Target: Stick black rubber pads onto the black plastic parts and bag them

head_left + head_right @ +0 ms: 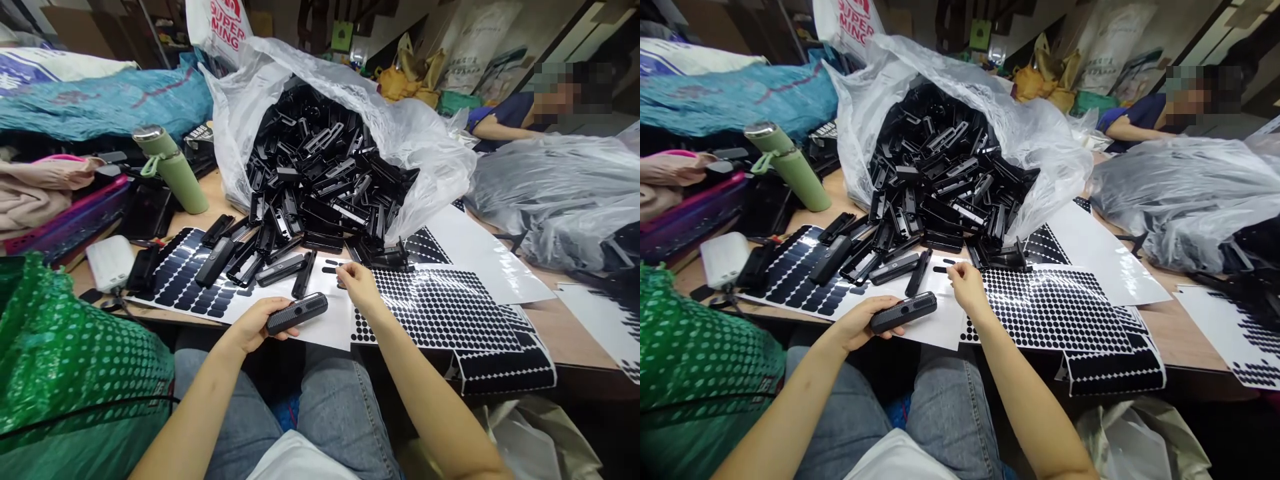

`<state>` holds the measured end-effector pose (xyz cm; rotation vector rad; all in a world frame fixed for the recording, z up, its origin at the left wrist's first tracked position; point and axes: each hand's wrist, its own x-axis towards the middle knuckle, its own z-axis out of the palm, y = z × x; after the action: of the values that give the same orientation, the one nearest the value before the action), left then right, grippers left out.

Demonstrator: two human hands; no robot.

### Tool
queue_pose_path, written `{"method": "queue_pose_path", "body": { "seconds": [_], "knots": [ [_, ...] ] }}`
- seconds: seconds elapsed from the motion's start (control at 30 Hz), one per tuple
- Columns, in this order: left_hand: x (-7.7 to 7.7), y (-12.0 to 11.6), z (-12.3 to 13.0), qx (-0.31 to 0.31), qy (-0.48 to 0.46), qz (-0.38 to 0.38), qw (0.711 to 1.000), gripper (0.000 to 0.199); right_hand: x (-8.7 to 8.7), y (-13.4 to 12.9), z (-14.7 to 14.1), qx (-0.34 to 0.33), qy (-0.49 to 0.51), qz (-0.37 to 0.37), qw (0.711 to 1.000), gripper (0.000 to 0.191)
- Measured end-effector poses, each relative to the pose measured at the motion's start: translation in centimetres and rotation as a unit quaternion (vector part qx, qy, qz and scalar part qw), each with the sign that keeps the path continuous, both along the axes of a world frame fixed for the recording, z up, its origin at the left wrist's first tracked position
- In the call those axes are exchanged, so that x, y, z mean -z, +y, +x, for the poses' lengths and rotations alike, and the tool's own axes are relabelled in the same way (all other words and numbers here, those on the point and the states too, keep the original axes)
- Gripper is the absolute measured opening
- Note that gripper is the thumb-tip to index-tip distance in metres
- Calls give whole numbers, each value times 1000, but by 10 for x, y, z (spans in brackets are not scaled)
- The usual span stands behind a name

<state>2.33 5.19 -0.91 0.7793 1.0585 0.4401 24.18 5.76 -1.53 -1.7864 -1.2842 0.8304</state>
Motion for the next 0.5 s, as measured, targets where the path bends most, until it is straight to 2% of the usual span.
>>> {"method": "queue_pose_path", "body": {
  "seconds": [0.07, 0.17, 0.27, 0.33, 0.5],
  "knots": [
    [-4, 1, -2, 5, -1, 3, 1000, 24, -9, -17, -1, -12, 109, -6, 994, 23],
    [-10, 0, -2, 19, -5, 11, 1000, 25, -23, -39, -5, -54, 237, -58, 968, 24],
    [-15, -3, -2, 51, -20, 17, 998, 24, -31, -54, -12, -106, 243, -108, 958, 24],
    [-18, -4, -2, 69, -24, 16, 997, 24, -32, -60, -15, -124, 231, -115, 958, 23],
    [-18, -8, -2, 80, -23, 16, 996, 25, -30, -67, -16, -120, 207, -111, 965, 25]
  ]
}}
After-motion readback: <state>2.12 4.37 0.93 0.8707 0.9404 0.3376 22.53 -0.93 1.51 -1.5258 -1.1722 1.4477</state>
